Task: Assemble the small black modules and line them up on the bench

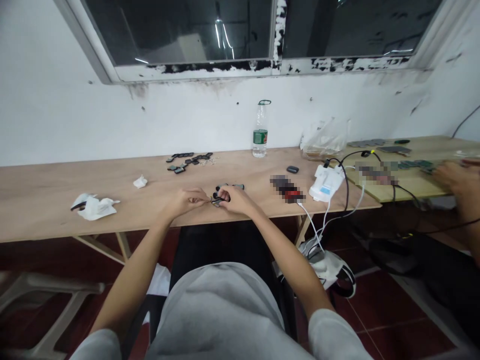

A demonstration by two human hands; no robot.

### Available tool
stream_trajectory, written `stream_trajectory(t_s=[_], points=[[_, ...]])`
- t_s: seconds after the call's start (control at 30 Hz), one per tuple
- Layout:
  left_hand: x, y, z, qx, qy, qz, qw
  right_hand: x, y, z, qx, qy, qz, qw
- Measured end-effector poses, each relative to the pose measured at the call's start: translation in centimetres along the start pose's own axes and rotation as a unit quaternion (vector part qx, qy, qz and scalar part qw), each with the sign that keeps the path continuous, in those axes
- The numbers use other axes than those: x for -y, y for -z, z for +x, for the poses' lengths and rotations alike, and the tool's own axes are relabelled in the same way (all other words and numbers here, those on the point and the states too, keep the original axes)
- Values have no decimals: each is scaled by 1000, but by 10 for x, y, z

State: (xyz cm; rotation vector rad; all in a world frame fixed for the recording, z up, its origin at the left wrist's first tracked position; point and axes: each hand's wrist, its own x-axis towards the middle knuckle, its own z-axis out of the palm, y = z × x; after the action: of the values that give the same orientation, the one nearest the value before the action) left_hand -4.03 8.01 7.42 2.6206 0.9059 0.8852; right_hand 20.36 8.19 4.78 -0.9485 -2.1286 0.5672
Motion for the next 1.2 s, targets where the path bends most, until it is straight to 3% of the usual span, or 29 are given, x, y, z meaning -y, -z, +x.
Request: stream_trajectory(t_s=[0.3,0.5,0.77,1.2], points=[[-17,-8,7,-63,-86,58,993,24,9,0,-80,-24,102,991],[-16,0,4,-38,-59,80,994,23,7,1,-98,-44,145,984],[-14,1,1,-36,-56,102,993,28,10,-1,-78,-54,176,980],[-11,1,2,-32,-35,65,997,18,7,2,-69,-65,245,965]])
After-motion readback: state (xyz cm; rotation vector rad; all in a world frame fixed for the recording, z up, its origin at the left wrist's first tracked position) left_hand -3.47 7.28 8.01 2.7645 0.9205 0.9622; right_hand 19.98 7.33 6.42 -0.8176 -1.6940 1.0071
